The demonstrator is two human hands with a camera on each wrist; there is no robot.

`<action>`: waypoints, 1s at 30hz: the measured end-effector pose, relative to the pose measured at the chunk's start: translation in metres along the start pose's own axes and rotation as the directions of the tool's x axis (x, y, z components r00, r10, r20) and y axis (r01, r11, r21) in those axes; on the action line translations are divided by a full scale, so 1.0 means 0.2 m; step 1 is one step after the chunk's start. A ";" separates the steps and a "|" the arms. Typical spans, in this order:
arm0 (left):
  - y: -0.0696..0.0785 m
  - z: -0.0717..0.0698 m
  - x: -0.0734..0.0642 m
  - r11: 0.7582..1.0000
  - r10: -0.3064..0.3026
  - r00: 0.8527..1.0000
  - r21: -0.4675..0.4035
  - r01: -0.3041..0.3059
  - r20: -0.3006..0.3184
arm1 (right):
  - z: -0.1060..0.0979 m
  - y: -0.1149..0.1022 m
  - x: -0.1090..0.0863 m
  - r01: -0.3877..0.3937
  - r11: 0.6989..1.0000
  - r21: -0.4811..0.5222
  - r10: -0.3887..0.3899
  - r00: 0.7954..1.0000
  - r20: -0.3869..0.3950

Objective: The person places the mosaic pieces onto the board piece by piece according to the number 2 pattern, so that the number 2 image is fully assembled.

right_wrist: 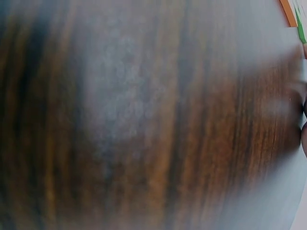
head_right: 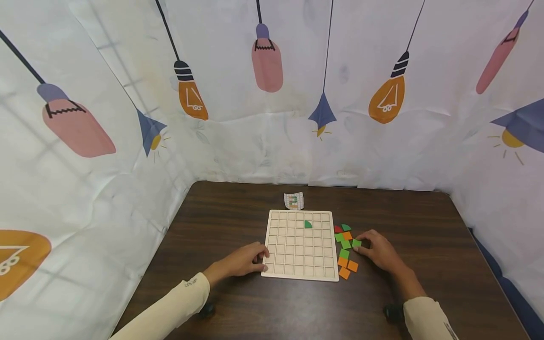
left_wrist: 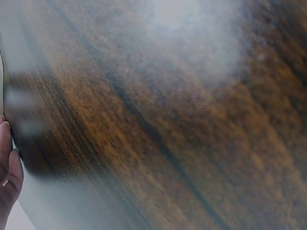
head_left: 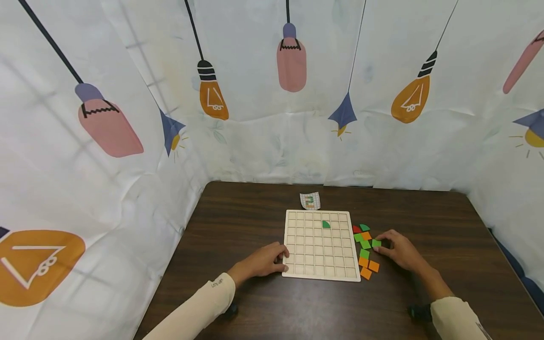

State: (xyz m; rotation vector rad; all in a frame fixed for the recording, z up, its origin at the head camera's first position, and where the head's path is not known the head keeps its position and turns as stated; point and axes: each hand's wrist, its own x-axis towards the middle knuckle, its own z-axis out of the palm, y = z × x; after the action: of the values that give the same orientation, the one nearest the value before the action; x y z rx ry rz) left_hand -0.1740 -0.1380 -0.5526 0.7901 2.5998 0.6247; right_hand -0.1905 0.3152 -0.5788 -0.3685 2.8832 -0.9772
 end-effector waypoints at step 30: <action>0.00 0.00 0.00 1.000 0.014 1.000 0.005 -0.014 -0.001 | 0.02 -0.06 -0.02 0.008 0.986 0.165 0.009 0.995 -0.099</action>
State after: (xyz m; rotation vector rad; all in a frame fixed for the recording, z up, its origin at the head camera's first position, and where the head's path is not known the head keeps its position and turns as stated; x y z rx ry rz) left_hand -0.1730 -0.1385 -0.5533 0.8105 2.5998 0.6230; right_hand -0.1843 0.3052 -0.5753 -0.3154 2.8598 -1.2592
